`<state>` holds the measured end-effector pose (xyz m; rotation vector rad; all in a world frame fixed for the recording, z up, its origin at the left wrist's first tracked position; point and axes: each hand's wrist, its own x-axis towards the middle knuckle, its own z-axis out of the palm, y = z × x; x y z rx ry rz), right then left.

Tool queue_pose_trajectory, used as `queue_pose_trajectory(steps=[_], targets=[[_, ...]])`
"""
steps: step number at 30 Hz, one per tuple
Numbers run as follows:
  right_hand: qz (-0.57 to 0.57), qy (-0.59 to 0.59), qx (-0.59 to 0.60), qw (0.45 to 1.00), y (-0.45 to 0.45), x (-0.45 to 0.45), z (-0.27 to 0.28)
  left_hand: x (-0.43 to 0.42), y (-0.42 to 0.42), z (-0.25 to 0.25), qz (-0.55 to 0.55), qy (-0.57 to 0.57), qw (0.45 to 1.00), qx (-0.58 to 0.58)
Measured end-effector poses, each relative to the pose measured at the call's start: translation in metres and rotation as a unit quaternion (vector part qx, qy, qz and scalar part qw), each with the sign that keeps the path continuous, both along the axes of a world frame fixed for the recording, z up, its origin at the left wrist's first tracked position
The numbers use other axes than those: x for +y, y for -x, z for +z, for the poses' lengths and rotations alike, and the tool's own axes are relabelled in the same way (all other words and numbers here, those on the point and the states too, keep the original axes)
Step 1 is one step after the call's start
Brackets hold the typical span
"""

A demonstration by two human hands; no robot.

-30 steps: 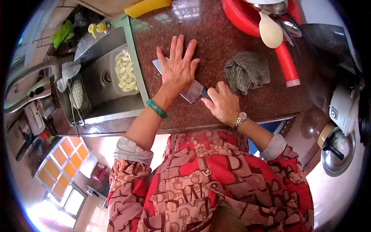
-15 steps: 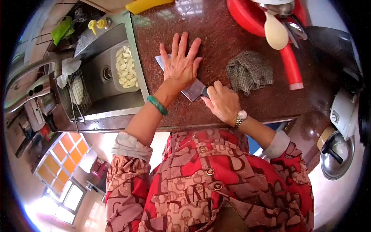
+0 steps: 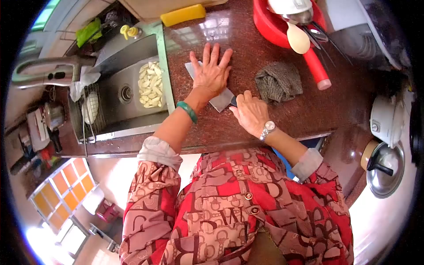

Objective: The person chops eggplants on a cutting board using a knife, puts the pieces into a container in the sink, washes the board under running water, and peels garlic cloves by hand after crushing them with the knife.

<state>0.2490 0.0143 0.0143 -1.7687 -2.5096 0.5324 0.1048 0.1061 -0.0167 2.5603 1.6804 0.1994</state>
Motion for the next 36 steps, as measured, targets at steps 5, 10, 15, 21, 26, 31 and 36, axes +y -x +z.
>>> queue_pose_trajectory(steps=[5, 10, 15, 21, 26, 31, 36], targets=[[0.044, 0.001, -0.063, 0.997, 0.001, 0.008, -0.005, 0.004, 0.001, -0.001, 0.001, 0.011, 1.000, -0.022], [0.047, 0.025, -0.068, 0.996, 0.010, 0.009, -0.007, 0.003, 0.010, -0.005, -0.015, 0.026, 0.998, -0.063], [-0.019, 0.052, -0.026, 0.998, 0.010, 0.000, -0.011, 0.008, 0.005, -0.003, -0.012, -0.014, 0.999, -0.040], [-0.004, 0.057, 0.081, 0.995, -0.006, 0.007, 0.007, 0.013, 0.023, 0.015, 0.028, -0.133, 0.937, -0.321], [-0.080, 0.092, 0.173, 0.977, -0.027, 0.012, 0.017, -0.022, 0.061, 0.044, 0.169, -0.198, 0.889, -0.376], [-0.149, -0.018, 0.068, 0.986, -0.054, 0.018, -0.004, -0.066, 0.044, 0.023, 0.064, 0.002, 0.964, -0.257], [-0.166, -0.020, -0.013, 0.986, -0.062, 0.018, -0.003, -0.064, 0.032, 0.003, 0.071, 0.053, 0.968, -0.234]])
